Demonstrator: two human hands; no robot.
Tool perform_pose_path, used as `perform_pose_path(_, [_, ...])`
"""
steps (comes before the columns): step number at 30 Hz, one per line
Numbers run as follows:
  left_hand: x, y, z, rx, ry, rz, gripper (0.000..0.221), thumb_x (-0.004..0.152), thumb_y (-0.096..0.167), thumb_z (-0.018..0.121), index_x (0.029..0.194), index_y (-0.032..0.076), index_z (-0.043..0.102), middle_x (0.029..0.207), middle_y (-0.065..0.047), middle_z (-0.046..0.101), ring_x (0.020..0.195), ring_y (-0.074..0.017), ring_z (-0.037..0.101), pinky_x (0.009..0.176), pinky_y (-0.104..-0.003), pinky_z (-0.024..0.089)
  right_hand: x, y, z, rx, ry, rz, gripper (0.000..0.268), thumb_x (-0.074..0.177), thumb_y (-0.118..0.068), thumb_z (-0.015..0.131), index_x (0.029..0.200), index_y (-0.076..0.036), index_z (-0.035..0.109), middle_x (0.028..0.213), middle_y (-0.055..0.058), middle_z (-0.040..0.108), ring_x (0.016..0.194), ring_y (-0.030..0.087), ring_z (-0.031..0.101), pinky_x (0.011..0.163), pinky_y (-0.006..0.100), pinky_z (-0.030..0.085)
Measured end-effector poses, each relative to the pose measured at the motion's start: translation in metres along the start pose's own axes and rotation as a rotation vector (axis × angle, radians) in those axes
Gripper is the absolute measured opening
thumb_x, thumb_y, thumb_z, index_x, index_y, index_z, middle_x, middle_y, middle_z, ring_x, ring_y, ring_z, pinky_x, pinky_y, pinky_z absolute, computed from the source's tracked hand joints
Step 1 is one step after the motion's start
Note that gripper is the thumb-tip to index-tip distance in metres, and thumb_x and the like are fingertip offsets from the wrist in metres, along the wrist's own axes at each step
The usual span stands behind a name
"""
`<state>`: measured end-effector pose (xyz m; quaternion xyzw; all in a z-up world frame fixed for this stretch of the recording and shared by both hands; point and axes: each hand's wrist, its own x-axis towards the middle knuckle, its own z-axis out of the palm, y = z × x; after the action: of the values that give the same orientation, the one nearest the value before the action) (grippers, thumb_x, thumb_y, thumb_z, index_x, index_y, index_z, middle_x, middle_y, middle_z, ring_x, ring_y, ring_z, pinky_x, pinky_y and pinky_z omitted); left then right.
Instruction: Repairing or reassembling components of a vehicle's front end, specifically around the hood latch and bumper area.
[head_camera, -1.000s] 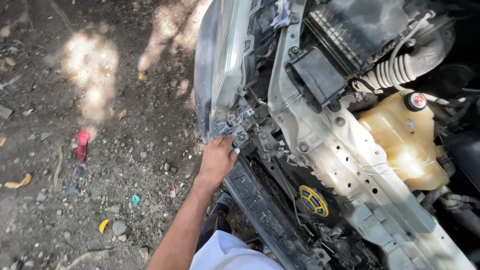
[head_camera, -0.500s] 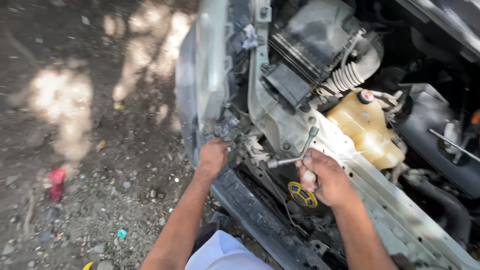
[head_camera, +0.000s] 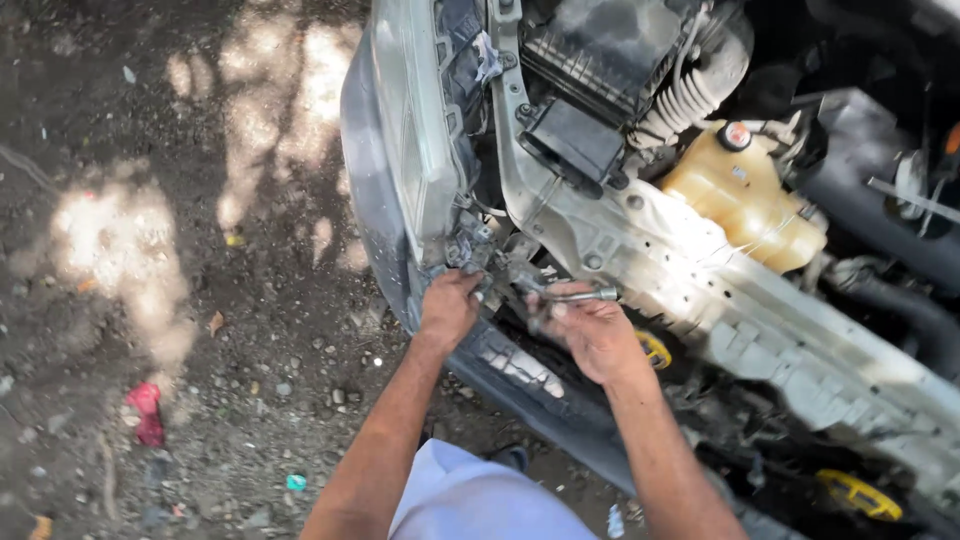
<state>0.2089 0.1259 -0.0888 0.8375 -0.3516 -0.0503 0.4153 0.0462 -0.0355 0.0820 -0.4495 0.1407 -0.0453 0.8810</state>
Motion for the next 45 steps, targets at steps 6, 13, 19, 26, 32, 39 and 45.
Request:
perform_pose_path(6, [0.021,0.003,-0.072,-0.347,-0.390,-0.180,0.055,0.081,0.011,0.071,0.136,0.009,0.064,0.126,-0.021,0.068,0.112,-0.0361,0.067,0.096,-0.043,0.054,0.043,0.065,0.001,-0.087,0.337,-0.117,0.026,0.091,0.002,0.069,0.117,0.002,0.069,0.107,0.015,0.076,0.101,0.025,0.073,0.092,0.042,0.060])
perform_pose_path(13, [0.053,-0.022,-0.106,-0.186,-0.489,0.053,0.053,0.086,0.011,0.072,0.136,0.003,0.060,0.125,-0.021,0.066,0.109,-0.0387,0.067,0.095,-0.044,0.054,0.086,0.149,-0.026,-0.340,0.604,-0.296,0.030,0.089,0.010,0.075,0.119,0.005,0.075,0.102,0.012,0.073,0.089,0.021,0.064,0.084,0.036,0.055])
perform_pose_path(19, [0.060,-0.038,-0.068,-0.294,-0.487,0.147,0.044,0.083,0.009,0.073,0.127,0.005,0.068,0.122,-0.019,0.068,0.109,-0.0394,0.066,0.097,-0.045,0.053,0.097,0.151,-0.026,-0.035,0.632,-0.295,0.022,0.087,0.008,0.072,0.109,0.004,0.072,0.104,0.012,0.074,0.096,0.024,0.073,0.089,0.045,0.063])
perform_pose_path(26, [0.069,-0.034,-0.036,-0.176,-0.519,0.210,0.045,0.078,0.012,0.076,0.122,0.008,0.069,0.115,-0.017,0.068,0.100,-0.0388,0.067,0.085,-0.048,0.054,0.102,0.159,-0.035,0.003,0.613,-0.243,0.022,0.086,0.008,0.072,0.108,0.004,0.071,0.106,0.013,0.075,0.097,0.025,0.073,0.092,0.045,0.062])
perform_pose_path(32, [0.067,-0.033,-0.035,-0.116,-0.585,0.163,0.039,0.082,0.012,0.076,0.119,0.006,0.066,0.112,-0.013,0.069,0.099,-0.0361,0.068,0.087,-0.045,0.055,0.099,0.158,-0.039,0.036,0.606,-0.233,0.024,0.085,0.008,0.072,0.109,0.005,0.072,0.105,0.015,0.075,0.096,0.026,0.073,0.091,0.045,0.062])
perform_pose_path(39, [0.060,-0.036,-0.037,-0.656,-0.444,0.074,0.033,0.080,-0.002,0.072,0.111,0.006,0.073,0.107,-0.010,0.067,0.103,-0.0290,0.069,0.089,-0.037,0.054,0.091,0.107,0.015,-0.432,0.621,-0.117,0.039,0.076,0.007,0.076,0.114,-0.002,0.073,0.108,0.010,0.073,0.097,0.019,0.069,0.090,0.031,0.057])
perform_pose_path(45, [0.060,-0.038,-0.038,-0.571,-0.451,0.065,0.029,0.081,0.001,0.077,0.109,0.005,0.073,0.113,-0.010,0.066,0.106,-0.0273,0.067,0.092,-0.036,0.054,0.090,0.065,0.096,-1.508,0.831,-0.174,0.040,0.069,-0.020,0.086,0.106,-0.010,0.075,0.107,0.007,0.073,0.101,0.025,0.065,0.088,0.040,0.053])
